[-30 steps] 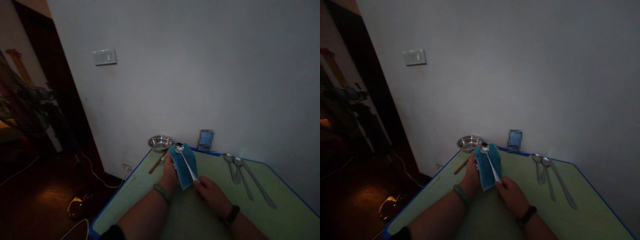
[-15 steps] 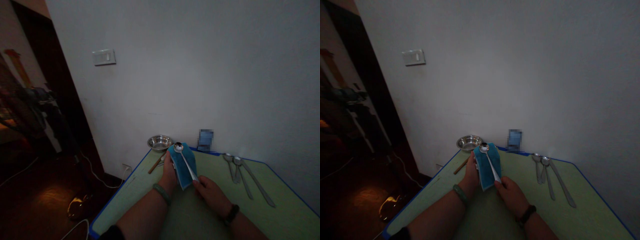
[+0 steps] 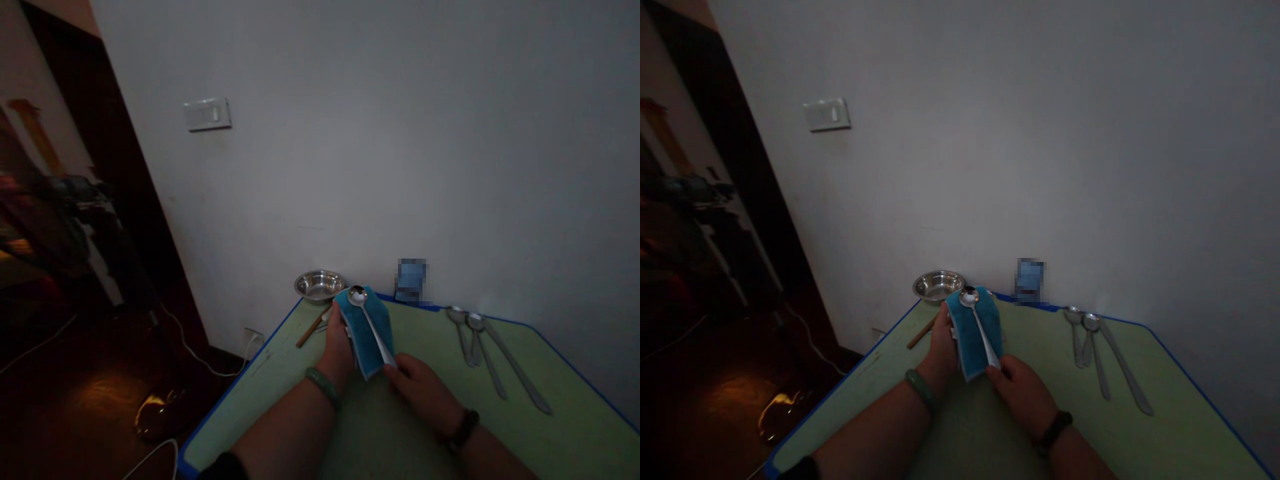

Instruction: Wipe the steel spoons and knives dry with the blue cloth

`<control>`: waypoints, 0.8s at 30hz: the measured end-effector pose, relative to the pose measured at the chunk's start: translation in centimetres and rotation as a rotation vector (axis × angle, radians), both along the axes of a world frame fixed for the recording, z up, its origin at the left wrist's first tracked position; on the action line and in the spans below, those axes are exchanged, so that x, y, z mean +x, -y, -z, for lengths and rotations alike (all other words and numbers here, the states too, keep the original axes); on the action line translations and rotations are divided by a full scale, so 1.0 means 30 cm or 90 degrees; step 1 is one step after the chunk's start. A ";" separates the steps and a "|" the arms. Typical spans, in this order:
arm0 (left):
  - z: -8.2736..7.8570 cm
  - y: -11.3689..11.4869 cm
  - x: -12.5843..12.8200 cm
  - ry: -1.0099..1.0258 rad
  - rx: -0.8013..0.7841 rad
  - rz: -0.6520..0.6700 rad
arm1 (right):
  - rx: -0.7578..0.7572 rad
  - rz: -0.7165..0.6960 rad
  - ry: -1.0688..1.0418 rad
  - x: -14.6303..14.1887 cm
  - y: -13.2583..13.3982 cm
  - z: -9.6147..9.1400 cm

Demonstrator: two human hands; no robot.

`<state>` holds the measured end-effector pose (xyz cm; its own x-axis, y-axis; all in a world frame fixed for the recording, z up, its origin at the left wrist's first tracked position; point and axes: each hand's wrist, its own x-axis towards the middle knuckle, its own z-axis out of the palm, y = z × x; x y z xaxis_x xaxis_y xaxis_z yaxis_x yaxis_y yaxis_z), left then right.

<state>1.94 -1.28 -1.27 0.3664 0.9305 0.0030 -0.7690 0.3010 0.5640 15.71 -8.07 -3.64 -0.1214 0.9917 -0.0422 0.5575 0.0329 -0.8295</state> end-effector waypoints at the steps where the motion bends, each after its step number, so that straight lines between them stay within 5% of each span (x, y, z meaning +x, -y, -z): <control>1: 0.000 0.000 0.000 0.004 0.004 0.001 | 0.000 -0.001 -0.003 0.000 0.000 0.001; 24: -0.014 0.005 -0.001 0.019 0.005 0.002 | -0.020 0.011 -0.052 -0.005 0.005 -0.020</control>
